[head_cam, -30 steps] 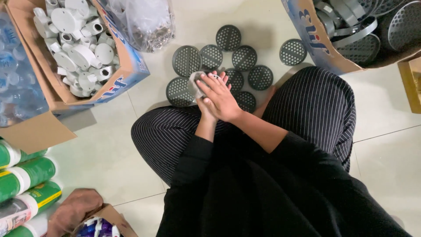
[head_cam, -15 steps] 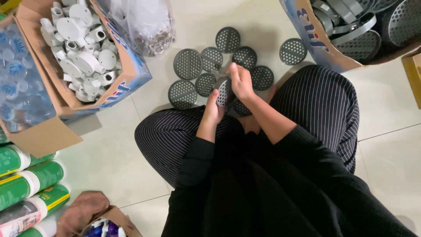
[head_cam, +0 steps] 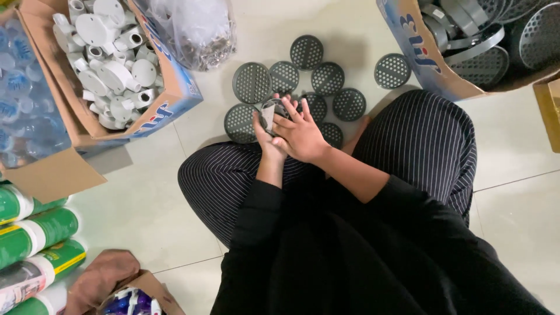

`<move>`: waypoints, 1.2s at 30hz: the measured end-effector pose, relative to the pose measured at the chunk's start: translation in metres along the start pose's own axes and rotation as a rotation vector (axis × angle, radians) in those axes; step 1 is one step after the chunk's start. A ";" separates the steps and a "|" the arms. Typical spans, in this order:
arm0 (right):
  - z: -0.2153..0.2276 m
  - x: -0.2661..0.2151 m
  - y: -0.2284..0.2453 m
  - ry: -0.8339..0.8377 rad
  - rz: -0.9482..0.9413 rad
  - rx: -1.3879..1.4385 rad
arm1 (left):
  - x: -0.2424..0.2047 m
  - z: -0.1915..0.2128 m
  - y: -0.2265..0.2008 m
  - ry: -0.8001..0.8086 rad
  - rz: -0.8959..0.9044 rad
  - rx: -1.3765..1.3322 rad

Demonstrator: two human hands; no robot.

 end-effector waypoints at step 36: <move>0.066 -0.036 -0.181 0.480 -0.951 0.221 | 0.057 -0.044 0.073 0.050 -0.466 1.341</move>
Point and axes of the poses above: each hand's wrist, its own x-axis towards the middle knuckle, its own z-axis out of the back of the hand, y = z × x, the point moved 3 cm from there along x, towards the middle knuckle, and after that the axes turned 4 degrees about -x, right-handed, at the moved point
